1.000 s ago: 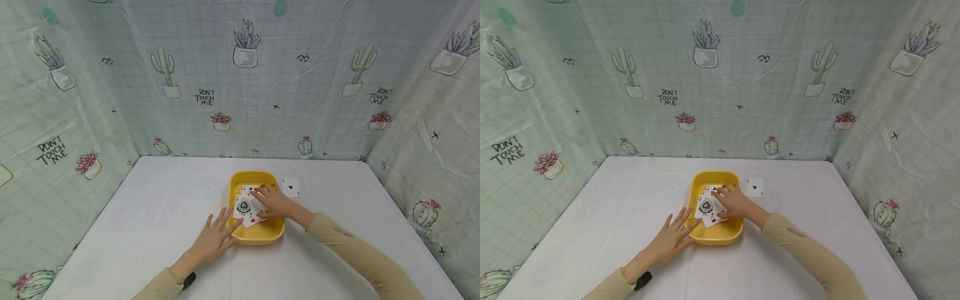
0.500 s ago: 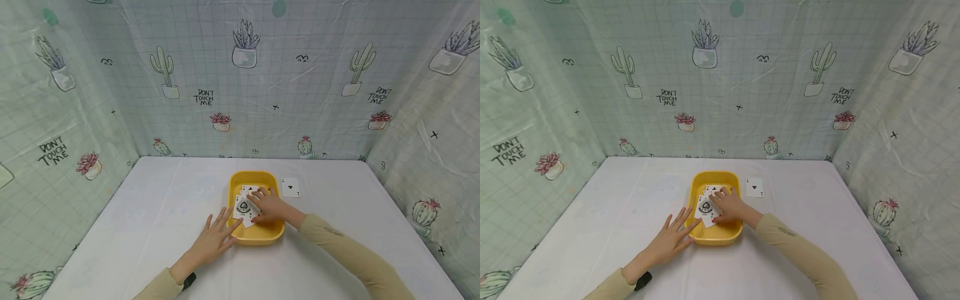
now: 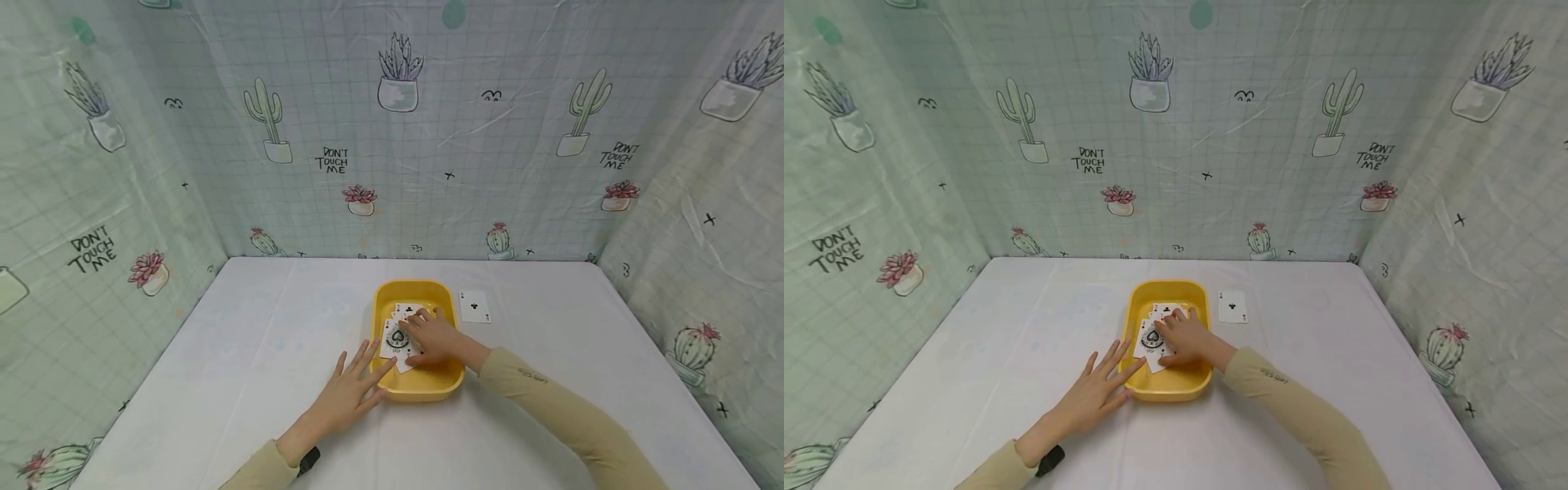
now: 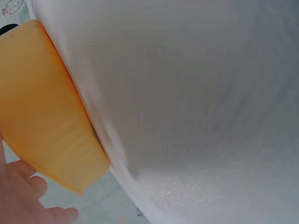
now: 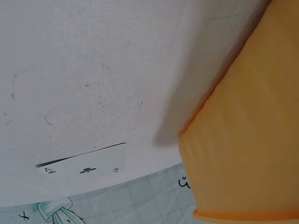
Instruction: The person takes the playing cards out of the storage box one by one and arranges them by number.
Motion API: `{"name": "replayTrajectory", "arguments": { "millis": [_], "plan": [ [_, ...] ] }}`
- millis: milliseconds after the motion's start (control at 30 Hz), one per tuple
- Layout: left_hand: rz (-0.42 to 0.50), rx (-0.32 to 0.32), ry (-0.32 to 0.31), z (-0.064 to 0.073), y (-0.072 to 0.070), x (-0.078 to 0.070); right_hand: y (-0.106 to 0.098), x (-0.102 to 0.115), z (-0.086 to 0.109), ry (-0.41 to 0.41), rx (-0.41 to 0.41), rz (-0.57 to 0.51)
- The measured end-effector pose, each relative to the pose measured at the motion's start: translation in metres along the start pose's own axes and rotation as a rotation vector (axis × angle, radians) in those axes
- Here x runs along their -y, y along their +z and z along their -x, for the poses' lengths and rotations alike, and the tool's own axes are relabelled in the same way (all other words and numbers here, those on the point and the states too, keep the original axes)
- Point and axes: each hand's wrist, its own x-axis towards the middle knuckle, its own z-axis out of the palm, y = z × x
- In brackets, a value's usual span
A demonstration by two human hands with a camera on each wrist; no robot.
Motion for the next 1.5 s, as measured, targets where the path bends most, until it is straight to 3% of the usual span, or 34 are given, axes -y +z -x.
{"name": "replayTrajectory", "arguments": {
  "millis": [700, 1000, 1500],
  "plan": [
    [-0.026, -0.030, 0.008, 0.0012, 0.0045, 0.0007, 0.0024, -0.0005, -0.0014, -0.035, -0.061, 0.044],
    [-0.023, -0.024, 0.009, 0.0012, 0.0036, -0.0002, 0.0024, 0.0001, -0.0007, -0.030, -0.038, -0.012],
    [-0.025, -0.012, -0.005, 0.0002, 0.0013, -0.0012, 0.0025, -0.0001, -0.0002, -0.035, -0.048, 0.031]
  ]
}}
